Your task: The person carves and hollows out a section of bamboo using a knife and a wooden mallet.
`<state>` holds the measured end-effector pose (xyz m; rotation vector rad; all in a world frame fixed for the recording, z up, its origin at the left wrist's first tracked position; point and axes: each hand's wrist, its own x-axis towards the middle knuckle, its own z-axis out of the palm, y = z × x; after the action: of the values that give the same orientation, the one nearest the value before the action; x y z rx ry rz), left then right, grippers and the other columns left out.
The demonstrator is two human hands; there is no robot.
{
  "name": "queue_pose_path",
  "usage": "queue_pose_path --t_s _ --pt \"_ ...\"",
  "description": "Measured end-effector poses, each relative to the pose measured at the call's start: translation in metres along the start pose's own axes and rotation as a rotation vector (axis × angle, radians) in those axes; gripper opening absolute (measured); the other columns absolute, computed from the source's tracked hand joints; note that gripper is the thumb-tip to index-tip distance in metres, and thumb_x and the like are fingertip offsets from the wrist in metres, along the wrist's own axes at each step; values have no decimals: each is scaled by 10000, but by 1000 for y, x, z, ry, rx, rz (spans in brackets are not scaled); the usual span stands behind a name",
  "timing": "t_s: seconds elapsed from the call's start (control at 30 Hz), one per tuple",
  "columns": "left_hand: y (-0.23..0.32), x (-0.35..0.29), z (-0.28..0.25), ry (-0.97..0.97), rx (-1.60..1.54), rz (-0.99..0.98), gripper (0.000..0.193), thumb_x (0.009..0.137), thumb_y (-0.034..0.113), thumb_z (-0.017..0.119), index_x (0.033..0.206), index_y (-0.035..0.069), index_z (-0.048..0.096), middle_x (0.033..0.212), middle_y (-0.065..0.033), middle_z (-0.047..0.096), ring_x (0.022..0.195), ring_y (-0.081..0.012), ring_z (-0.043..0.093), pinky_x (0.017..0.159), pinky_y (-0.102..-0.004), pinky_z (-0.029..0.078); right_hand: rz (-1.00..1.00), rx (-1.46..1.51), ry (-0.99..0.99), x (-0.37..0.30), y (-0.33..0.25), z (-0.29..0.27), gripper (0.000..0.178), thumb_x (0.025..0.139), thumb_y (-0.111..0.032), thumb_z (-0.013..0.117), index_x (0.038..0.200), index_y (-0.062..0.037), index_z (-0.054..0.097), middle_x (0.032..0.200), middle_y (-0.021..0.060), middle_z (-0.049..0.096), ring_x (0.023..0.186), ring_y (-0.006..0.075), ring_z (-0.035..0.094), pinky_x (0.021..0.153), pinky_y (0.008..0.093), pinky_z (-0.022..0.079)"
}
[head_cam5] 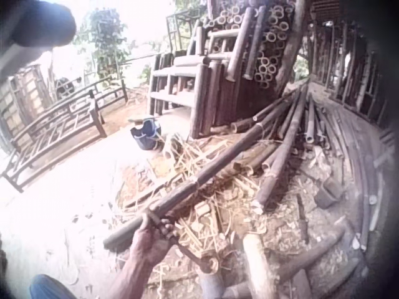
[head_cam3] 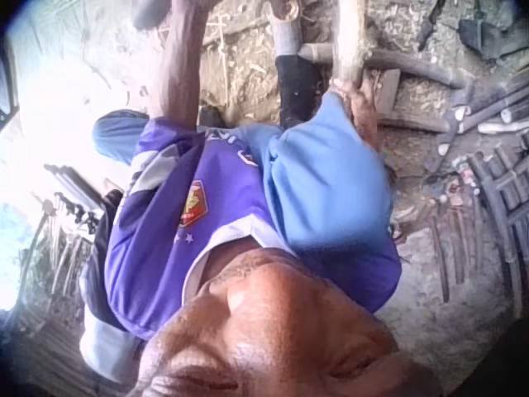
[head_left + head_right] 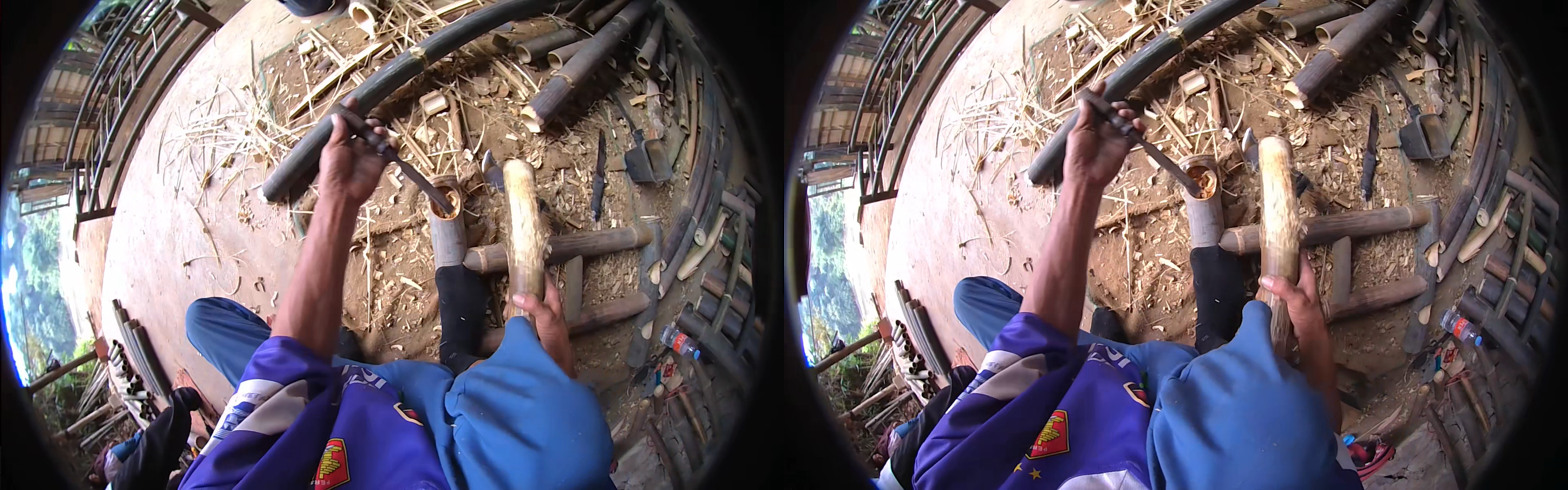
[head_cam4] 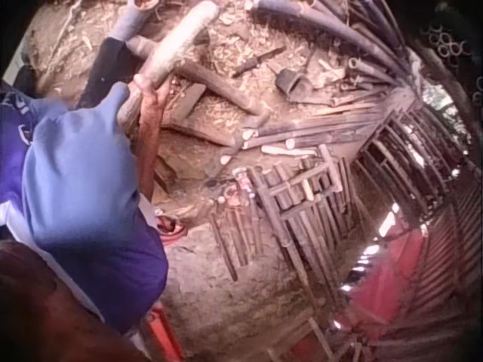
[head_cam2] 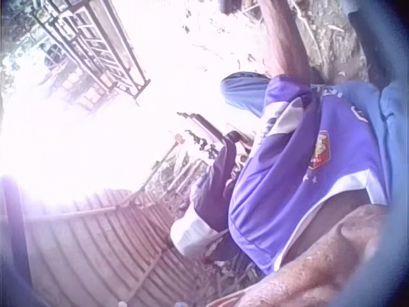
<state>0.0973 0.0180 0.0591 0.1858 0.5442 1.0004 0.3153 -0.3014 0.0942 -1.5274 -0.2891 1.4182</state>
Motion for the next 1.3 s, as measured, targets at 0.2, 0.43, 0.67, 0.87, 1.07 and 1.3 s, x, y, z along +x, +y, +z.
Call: queue_pose_path --t_s 0.2,0.43,0.67,0.87,1.07,1.3 --pt "-88 7 64 -114 1111 137 333 961 301 714 1146 35 636 816 -28 623 717 -170 608 667 -329 530 111 389 28 -52 6 -34 638 741 -216 749 1287 8 507 942 102 604 792 197 632 728 357 545" --pt "-200 -51 49 -757 1930 329 273 774 270 776 959 97 675 839 -139 696 754 -361 694 653 -473 550 -80 252 221 -38 25 -44 704 776 -166 712 1394 -8 413 962 121 617 690 196 633 635 327 556" --pt "-217 -50 43 -545 2077 187 281 746 351 757 851 97 699 794 -161 709 775 -383 703 691 -492 558 -403 -98 275 -33 4 -62 1019 758 -187 716 1586 6 155 1509 217 352 1299 284 447 1052 390 431" --pt "-194 -29 58 -402 1991 151 214 793 322 729 871 123 744 795 -154 720 761 -382 706 716 -485 571 -594 -132 438 -38 -58 -30 1031 787 -133 674 1612 -19 65 1535 240 305 1260 313 464 1013 395 459" --pt "-171 -35 42 -441 1864 321 269 720 231 744 928 61 736 788 -203 694 761 -401 689 693 -475 556 -612 -799 110 11 -80 7 981 778 -79 709 1607 -83 185 1512 262 435 1340 382 505 1130 445 406" --pt "-151 -58 38 -442 1698 304 270 771 278 748 804 32 641 738 -206 658 710 -406 661 648 -458 515 -1139 -293 544 -36 -140 31 353 938 -245 539 1200 -37 424 1068 189 561 851 248 559 809 427 510"
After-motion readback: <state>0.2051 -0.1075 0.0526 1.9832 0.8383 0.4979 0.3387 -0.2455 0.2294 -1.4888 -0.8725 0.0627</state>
